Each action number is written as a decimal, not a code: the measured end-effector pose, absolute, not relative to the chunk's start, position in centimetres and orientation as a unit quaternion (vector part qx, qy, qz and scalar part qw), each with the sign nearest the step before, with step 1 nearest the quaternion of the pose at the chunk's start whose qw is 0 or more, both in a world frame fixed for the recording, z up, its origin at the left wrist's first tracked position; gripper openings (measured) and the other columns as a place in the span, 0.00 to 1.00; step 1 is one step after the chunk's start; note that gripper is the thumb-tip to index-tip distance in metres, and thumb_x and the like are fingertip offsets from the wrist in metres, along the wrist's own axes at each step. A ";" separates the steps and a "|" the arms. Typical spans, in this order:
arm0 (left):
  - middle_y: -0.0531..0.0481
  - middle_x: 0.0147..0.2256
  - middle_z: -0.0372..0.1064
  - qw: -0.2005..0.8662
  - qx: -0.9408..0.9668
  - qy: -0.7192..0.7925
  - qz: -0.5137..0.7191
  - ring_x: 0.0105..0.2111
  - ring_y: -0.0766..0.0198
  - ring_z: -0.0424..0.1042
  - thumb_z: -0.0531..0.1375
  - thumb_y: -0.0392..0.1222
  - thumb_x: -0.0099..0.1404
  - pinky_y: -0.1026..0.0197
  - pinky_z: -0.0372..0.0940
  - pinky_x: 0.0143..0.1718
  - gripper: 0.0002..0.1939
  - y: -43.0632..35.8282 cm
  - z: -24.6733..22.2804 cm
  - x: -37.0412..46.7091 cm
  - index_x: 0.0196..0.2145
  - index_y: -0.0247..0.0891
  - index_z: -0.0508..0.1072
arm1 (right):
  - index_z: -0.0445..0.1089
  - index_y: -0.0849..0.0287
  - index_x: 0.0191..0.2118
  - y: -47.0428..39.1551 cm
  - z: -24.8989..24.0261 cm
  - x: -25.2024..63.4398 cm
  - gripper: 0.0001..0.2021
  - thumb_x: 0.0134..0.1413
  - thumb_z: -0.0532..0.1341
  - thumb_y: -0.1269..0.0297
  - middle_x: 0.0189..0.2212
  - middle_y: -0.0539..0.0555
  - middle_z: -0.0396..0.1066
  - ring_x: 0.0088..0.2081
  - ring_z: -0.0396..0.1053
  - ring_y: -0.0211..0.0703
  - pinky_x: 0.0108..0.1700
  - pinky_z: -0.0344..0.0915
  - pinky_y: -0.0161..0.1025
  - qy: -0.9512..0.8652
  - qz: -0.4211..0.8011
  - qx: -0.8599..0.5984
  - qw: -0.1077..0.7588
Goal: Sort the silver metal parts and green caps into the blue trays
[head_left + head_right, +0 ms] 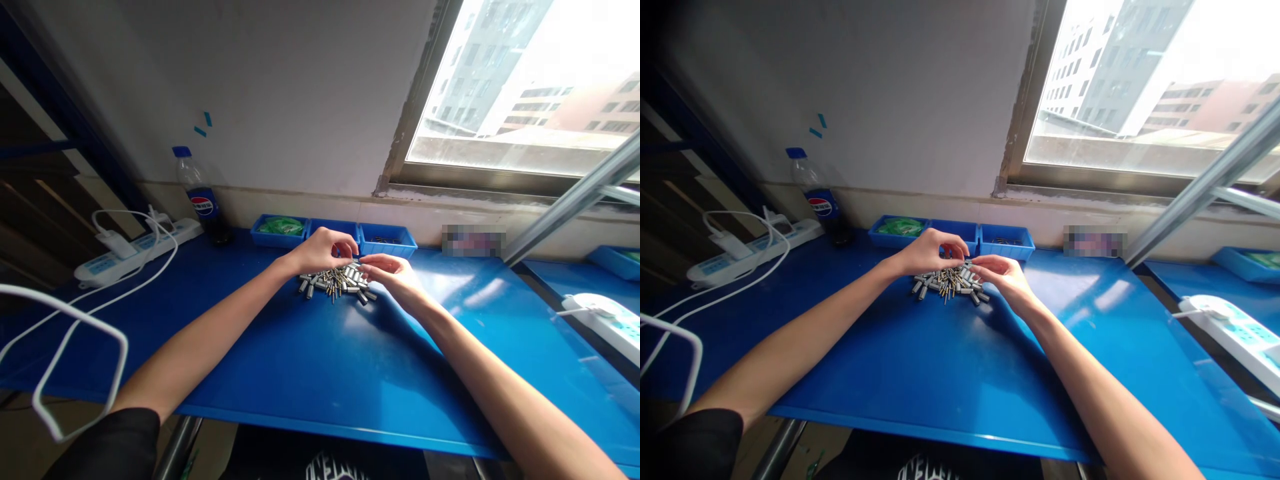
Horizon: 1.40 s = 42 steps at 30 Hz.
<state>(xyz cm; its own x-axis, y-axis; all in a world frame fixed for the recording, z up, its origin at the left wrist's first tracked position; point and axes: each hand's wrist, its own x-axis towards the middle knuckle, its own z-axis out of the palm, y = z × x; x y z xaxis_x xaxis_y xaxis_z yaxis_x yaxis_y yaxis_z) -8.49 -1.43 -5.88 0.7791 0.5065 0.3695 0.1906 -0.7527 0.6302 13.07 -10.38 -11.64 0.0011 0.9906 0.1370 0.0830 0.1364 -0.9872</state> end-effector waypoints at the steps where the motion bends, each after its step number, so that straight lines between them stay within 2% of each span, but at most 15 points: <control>1: 0.49 0.33 0.81 0.295 0.896 0.194 0.269 0.36 0.64 0.80 0.67 0.34 0.61 0.65 0.70 0.38 0.08 -1.5 -5.9 -8.5 0.40 0.35 0.81 | 0.82 0.54 0.43 -10.3 -11.7 13.0 0.16 0.50 0.74 0.52 0.34 0.54 0.81 0.37 0.77 0.47 0.45 0.74 0.45 -0.550 0.444 -0.484 0.515; 5: 0.49 0.33 0.81 0.288 0.903 0.195 0.254 0.35 0.64 0.80 0.67 0.35 0.61 0.65 0.69 0.38 0.09 -1.4 -6.2 -8.5 0.41 0.35 0.81 | 0.82 0.54 0.41 -10.1 -12.0 13.1 0.15 0.51 0.74 0.52 0.33 0.53 0.80 0.35 0.76 0.46 0.45 0.73 0.44 -0.541 0.451 -0.480 0.522; 10: 0.48 0.35 0.81 0.226 0.921 0.242 0.206 0.34 0.63 0.78 0.66 0.38 0.62 0.64 0.69 0.38 0.10 -0.2 -7.1 -8.9 0.42 0.36 0.81 | 0.81 0.55 0.41 -9.8 -12.2 13.6 0.16 0.50 0.73 0.51 0.33 0.54 0.81 0.37 0.78 0.47 0.47 0.74 0.46 -0.533 0.407 -0.503 0.545; 13: 0.47 0.36 0.80 0.183 0.929 0.273 0.172 0.35 0.61 0.78 0.66 0.38 0.60 0.64 0.69 0.38 0.10 0.5 -7.7 -9.3 0.40 0.37 0.82 | 0.80 0.56 0.45 -9.7 -12.0 14.1 0.20 0.50 0.74 0.51 0.43 0.58 0.82 0.44 0.79 0.52 0.50 0.75 0.49 -0.524 0.365 -0.507 0.578; 17: 0.48 0.35 0.80 0.161 0.934 0.290 0.132 0.35 0.61 0.77 0.66 0.36 0.57 0.65 0.67 0.35 0.11 0.5 -8.0 -9.4 0.40 0.38 0.83 | 0.77 0.54 0.54 -9.4 -12.0 14.8 0.27 0.48 0.74 0.50 0.56 0.61 0.77 0.54 0.76 0.57 0.54 0.75 0.52 -0.514 0.343 -0.511 0.598; 20: 0.49 0.33 0.80 0.169 0.934 0.291 0.118 0.32 0.62 0.77 0.64 0.33 0.57 0.66 0.65 0.33 0.12 0.2 -8.1 -9.3 0.39 0.39 0.83 | 0.77 0.54 0.54 -9.4 -12.0 14.9 0.27 0.48 0.74 0.50 0.57 0.61 0.76 0.52 0.78 0.57 0.52 0.76 0.52 -0.517 0.338 -0.517 0.593; 25: 0.51 0.31 0.79 0.165 0.935 0.288 0.121 0.31 0.63 0.76 0.62 0.28 0.55 0.66 0.64 0.32 0.15 -0.1 -8.1 -9.1 0.38 0.38 0.82 | 0.78 0.55 0.49 -9.5 -12.1 14.6 0.21 0.52 0.72 0.50 0.52 0.59 0.79 0.44 0.80 0.52 0.46 0.77 0.47 -0.532 0.351 -0.516 0.572; 30: 0.51 0.29 0.78 0.157 0.939 0.277 0.129 0.30 0.64 0.76 0.61 0.27 0.54 0.66 0.63 0.32 0.16 -0.1 -8.4 -8.9 0.38 0.38 0.82 | 0.79 0.55 0.47 -9.5 -12.2 14.6 0.20 0.52 0.72 0.50 0.50 0.59 0.80 0.42 0.80 0.50 0.43 0.76 0.45 -0.534 0.355 -0.519 0.566; 38: 0.49 0.34 0.78 0.186 0.941 0.247 0.139 0.31 0.64 0.75 0.64 0.28 0.51 0.66 0.65 0.33 0.21 0.1 -8.0 -9.3 0.44 0.37 0.82 | 0.79 0.55 0.46 -9.5 -12.3 14.7 0.20 0.52 0.72 0.48 0.49 0.59 0.80 0.39 0.80 0.49 0.42 0.76 0.45 -0.531 0.366 -0.522 0.557; 42: 0.47 0.35 0.78 0.210 0.937 0.250 0.123 0.29 0.66 0.73 0.62 0.26 0.50 0.68 0.65 0.31 0.26 0.2 -7.9 -9.4 0.48 0.35 0.81 | 0.79 0.55 0.46 -9.5 -12.3 14.7 0.19 0.53 0.72 0.50 0.49 0.58 0.80 0.38 0.79 0.47 0.42 0.75 0.44 -0.529 0.379 -0.517 0.555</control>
<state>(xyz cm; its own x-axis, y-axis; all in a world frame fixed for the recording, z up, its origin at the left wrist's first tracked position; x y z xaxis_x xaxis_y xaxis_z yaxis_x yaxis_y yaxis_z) -9.44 0.24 -7.85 0.8450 0.5199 0.1248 0.4171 -0.7870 0.4546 14.68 -9.51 -12.33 0.1518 0.9688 0.1957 0.1259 0.1774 -0.9760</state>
